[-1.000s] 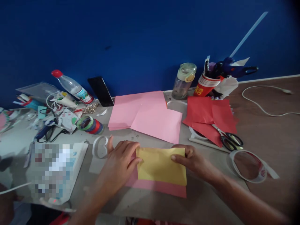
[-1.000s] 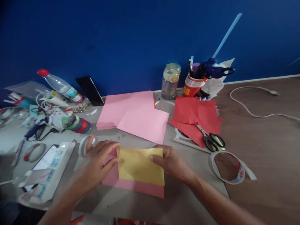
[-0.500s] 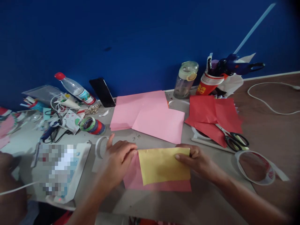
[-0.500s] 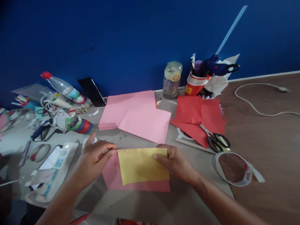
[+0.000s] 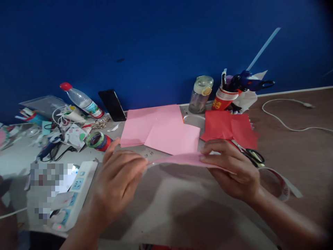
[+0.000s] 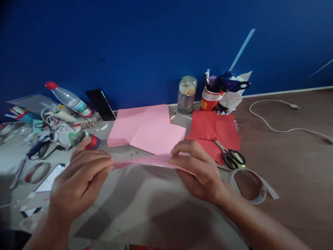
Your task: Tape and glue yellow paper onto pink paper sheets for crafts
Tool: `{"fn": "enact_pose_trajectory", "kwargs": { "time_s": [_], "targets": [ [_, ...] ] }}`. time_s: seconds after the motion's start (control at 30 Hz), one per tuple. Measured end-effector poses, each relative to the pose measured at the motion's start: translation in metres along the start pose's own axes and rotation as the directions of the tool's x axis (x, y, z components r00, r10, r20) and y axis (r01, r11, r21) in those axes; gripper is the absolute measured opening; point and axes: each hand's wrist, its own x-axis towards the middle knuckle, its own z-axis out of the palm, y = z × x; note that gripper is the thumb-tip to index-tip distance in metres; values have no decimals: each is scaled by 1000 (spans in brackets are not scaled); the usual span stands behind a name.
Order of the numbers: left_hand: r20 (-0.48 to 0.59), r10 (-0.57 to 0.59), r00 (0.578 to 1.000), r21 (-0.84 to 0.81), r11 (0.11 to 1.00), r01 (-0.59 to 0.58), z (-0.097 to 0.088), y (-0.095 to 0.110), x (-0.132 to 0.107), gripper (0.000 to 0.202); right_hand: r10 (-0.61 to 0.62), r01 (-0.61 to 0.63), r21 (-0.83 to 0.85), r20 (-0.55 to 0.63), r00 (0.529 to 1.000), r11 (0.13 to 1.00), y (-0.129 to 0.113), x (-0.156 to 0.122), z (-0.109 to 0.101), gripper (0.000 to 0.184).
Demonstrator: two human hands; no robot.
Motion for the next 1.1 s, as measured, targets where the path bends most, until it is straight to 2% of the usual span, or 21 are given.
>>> {"fn": "enact_pose_trajectory", "kwargs": {
  "time_s": [0.07, 0.13, 0.17, 0.23, 0.3, 0.37, 0.47, 0.53, 0.6, 0.7, 0.93, 1.1],
  "targets": [
    [-56, 165, 985, 75, 984, -161, 2, 7, -15, 24, -200, 201, -97, 25, 980, 975, 12, -13, -7, 16],
    [-37, 288, 957, 134, 950, -281, 16, 11, -35, 25, -292, 307, -190, 101, 951, 932, 30, -35, -10, 23],
    [2, 314, 949, 148, 939, -311, 26, 12, -45, 23, -285, 316, -234, 156, 946, 919, 39, -48, -10, 31],
    [32, 274, 961, 154, 949, -275, 50, 13, -65, 21, -211, 292, -284, 284, 935, 913, 49, -73, -8, 42],
    [76, 276, 958, 142, 948, -284, 69, 13, -80, 20, -158, 280, -256, 412, 897, 925, 46, -91, -2, 50],
    [98, 264, 960, 119, 954, -274, 79, 12, -91, 20, -157, 296, -196, 518, 841, 935, 32, -97, 9, 54],
    [144, 229, 963, 61, 969, -239, 81, 11, -97, 21, -184, 308, -123, 577, 796, 944, 6, -87, 35, 48],
    [168, 186, 968, 32, 981, -194, 79, 11, -100, 21, -234, 341, -109, 534, 812, 934, -5, -75, 56, 29],
    [207, 128, 970, 14, 991, -133, 80, 10, -102, 21, -206, 326, -139, 536, 819, 935, -9, -65, 74, 16],
    [263, 47, 964, -17, 999, -44, 83, 10, -105, 22, -155, 311, -192, 562, 812, 931, -8, -59, 92, 6],
    [294, -45, 955, -98, 992, 77, 83, 11, -99, 21, -39, 282, -316, 601, 799, 906, -8, -50, 106, 8],
    [340, -108, 934, -136, 977, 162, 81, 13, -94, 20, 58, 205, -323, 647, 760, 924, -11, -42, 111, 11]
  ]
}}
